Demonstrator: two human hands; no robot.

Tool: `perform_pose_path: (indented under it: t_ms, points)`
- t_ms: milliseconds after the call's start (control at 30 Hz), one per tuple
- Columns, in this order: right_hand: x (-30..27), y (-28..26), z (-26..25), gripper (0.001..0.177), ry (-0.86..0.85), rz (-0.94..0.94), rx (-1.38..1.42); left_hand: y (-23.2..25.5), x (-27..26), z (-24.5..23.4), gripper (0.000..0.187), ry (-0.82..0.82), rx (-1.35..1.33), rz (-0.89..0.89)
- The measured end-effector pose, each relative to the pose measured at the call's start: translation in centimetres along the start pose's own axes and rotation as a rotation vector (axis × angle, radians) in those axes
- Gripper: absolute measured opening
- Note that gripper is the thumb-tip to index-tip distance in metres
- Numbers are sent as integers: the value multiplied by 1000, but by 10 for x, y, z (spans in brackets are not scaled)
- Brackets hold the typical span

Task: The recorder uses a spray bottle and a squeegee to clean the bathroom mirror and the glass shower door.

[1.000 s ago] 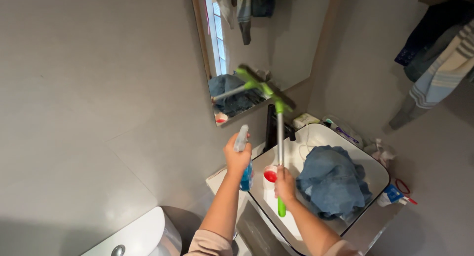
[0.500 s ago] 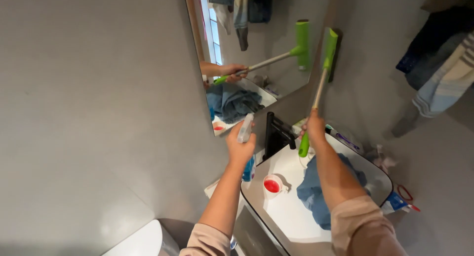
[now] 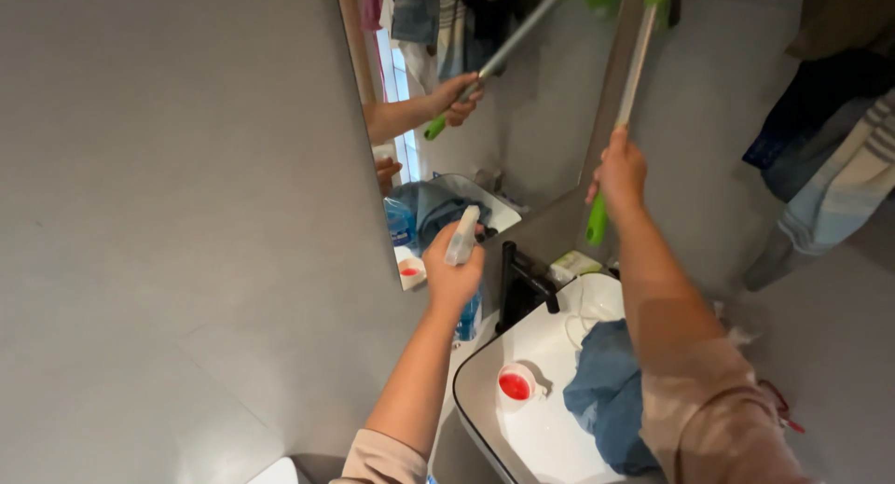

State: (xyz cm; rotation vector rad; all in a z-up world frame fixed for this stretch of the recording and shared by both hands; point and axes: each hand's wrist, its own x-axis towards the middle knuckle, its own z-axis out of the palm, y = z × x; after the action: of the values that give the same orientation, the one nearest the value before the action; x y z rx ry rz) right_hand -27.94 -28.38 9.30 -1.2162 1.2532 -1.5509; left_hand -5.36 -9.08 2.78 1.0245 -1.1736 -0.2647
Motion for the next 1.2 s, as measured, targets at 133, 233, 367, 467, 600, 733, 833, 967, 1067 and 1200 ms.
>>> perform_pose_path:
  t_ms: [133,233,367,467,600,733,833,967,1067,1200]
  points:
    - [35,-49,3,52,-32,-118,67,19,34,14,28,-2,-25,133]
    - [45,-82,9,50,-26,-80,1,31,55,27,29,-10,-55,74]
    - [59,-99,15,49,-39,-231,-36,47,72,37,28,3,-67,161]
    - [58,-100,17,51,-21,-249,-106,51,72,41,29,1,-84,173]
    - [44,-84,15,45,32,-273,-213,48,66,42,30,0,-96,126]
    - [38,-41,15,54,8,-280,-244,35,56,42,27,-10,-84,82]
    - [24,-8,14,53,66,-232,-277,25,47,44,27,-37,-108,-29]
    - [3,32,11,58,49,-191,-272,1,39,52,27,-17,-93,44]
    - [-14,65,8,57,66,-130,-261,-20,29,59,25,-30,-55,18]
    - [-18,138,8,61,75,-166,-246,-41,12,63,25,-50,3,-78]
